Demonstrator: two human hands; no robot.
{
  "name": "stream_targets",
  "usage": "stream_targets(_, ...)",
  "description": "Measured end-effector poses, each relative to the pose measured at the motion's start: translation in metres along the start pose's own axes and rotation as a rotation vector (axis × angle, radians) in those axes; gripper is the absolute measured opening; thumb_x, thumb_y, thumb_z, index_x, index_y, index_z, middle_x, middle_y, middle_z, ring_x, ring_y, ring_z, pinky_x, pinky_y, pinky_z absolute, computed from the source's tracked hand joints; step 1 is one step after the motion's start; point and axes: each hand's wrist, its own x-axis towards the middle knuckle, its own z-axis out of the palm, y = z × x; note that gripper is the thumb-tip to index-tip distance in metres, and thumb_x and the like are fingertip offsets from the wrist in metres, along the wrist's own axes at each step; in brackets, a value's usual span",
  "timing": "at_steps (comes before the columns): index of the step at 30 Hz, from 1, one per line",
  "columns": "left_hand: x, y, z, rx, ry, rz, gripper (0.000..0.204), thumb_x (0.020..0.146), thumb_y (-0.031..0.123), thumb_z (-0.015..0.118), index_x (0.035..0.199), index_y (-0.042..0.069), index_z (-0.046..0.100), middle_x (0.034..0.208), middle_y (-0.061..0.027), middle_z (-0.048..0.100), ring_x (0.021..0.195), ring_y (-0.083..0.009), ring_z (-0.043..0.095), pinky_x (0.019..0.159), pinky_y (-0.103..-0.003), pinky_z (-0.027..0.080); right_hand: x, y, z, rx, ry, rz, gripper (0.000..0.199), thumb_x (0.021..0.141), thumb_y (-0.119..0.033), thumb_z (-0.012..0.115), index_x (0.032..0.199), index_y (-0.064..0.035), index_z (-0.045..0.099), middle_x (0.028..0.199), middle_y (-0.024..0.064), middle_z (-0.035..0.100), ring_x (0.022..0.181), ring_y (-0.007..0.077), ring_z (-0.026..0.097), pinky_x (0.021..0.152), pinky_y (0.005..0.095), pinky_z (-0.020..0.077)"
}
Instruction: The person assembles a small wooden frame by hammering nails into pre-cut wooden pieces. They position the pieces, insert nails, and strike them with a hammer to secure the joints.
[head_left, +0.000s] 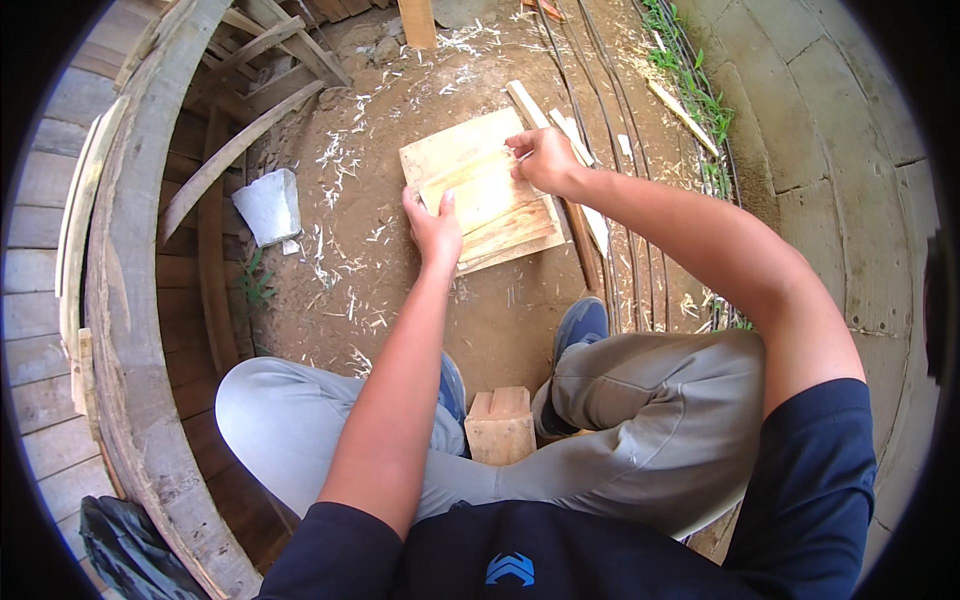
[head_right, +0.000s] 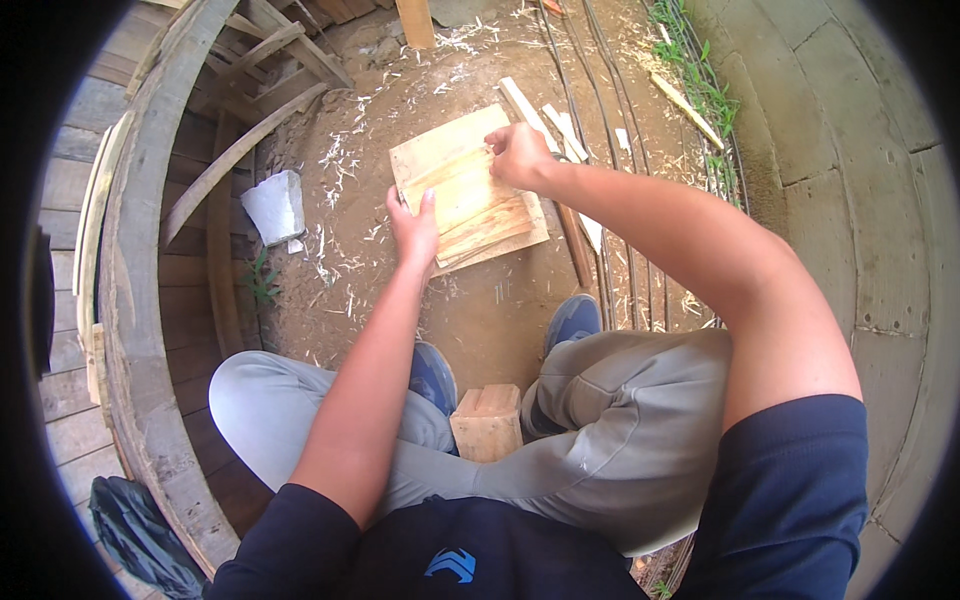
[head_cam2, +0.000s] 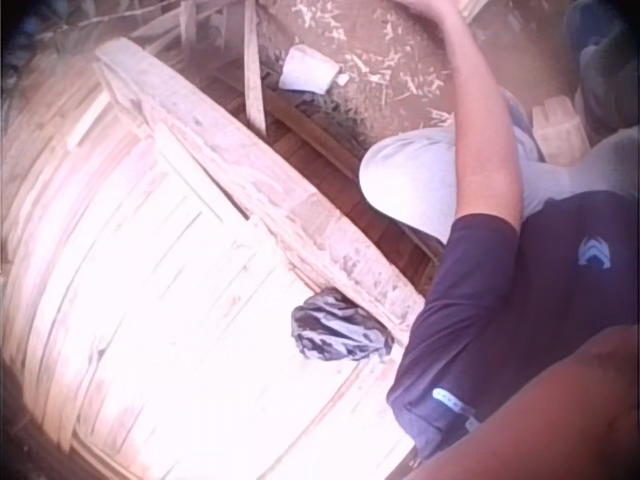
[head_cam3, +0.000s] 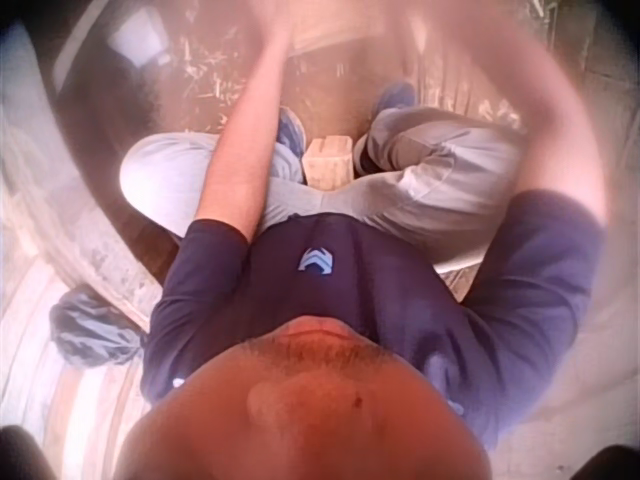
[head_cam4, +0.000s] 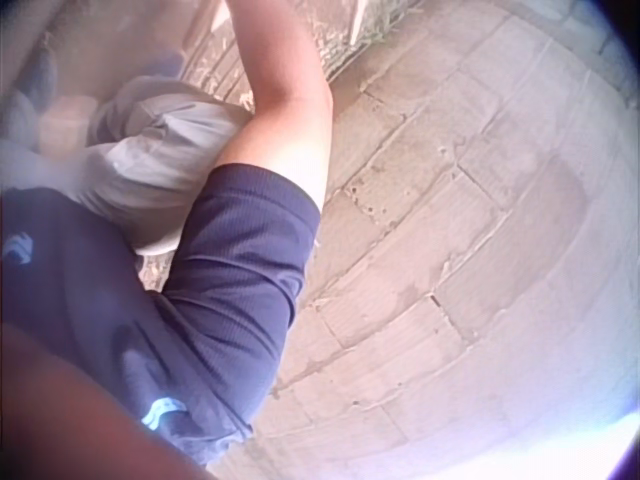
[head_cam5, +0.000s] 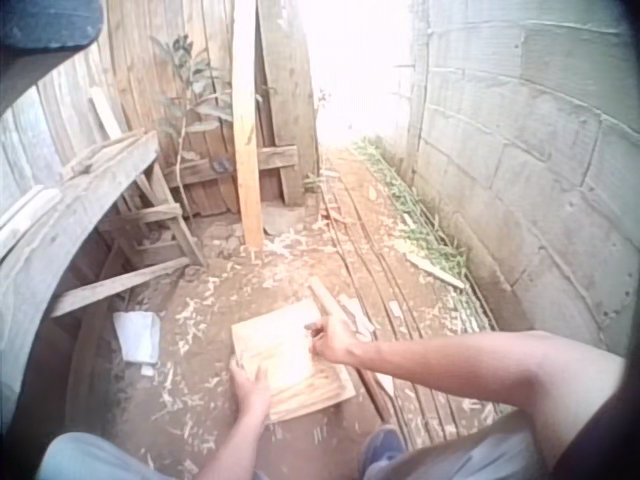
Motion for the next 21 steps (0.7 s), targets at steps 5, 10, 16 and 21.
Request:
stream_targets(5, 0.000, -0.012, 0.009, -0.187, 0.072, 0.000, 0.058, 0.101, 0.014, 0.070, 0.147, -0.003, 0.040, 0.150, -0.0292, 0.052, 0.140, -0.0320, 0.053, 0.117, -0.041, 0.039, -0.001, 0.003, 0.002, 0.174, -0.002, 0.060, 0.052, 0.081, 0.005, 0.079, 0.132, -0.0033, 0.071, 0.119, 0.0095, 0.074, 0.109, 0.0211, 0.070, 0.096, 0.0323, 0.0573)
stream_targets(10, -0.009, 0.000, 0.014, -0.399, 0.066, -0.060, 0.055, 0.099, 0.004, 0.068, 0.146, -0.004, 0.040, 0.149, -0.0267, 0.054, 0.138, -0.0288, 0.055, 0.115, -0.037, 0.040, 0.001, 0.013, -0.002, 0.253, -0.031, 0.093, 0.051, 0.082, 0.005, 0.080, 0.132, -0.0032, 0.071, 0.120, 0.0068, 0.072, 0.110, 0.0182, 0.069, 0.097, 0.0309, 0.0563)
stream_targets(16, -0.006, 0.008, 0.006, -0.368, 0.090, 0.017, 0.054, 0.098, 0.000, 0.068, 0.145, -0.001, 0.042, 0.144, -0.0250, 0.059, 0.132, -0.0280, 0.059, 0.114, -0.037, 0.042, 0.005, 0.001, -0.007, 0.110, -0.094, 0.036, 0.050, 0.083, 0.001, 0.082, 0.131, -0.0026, 0.071, 0.121, 0.0085, 0.072, 0.104, 0.0182, 0.070, 0.094, 0.0310, 0.0577)
stream_targets(21, 0.007, 0.020, -0.017, -0.356, -0.177, -0.077, 0.054, 0.095, 0.000, 0.070, 0.145, 0.000, 0.050, 0.138, -0.0220, 0.064, 0.126, -0.0280, 0.063, 0.108, -0.037, 0.048, 0.002, -0.005, -0.017, 0.036, -0.199, 0.066, 0.061, 0.087, -0.003, 0.078, 0.144, -0.0033, 0.058, 0.129, 0.0153, 0.067, 0.113, 0.0250, 0.069, 0.101, 0.0368, 0.0562)
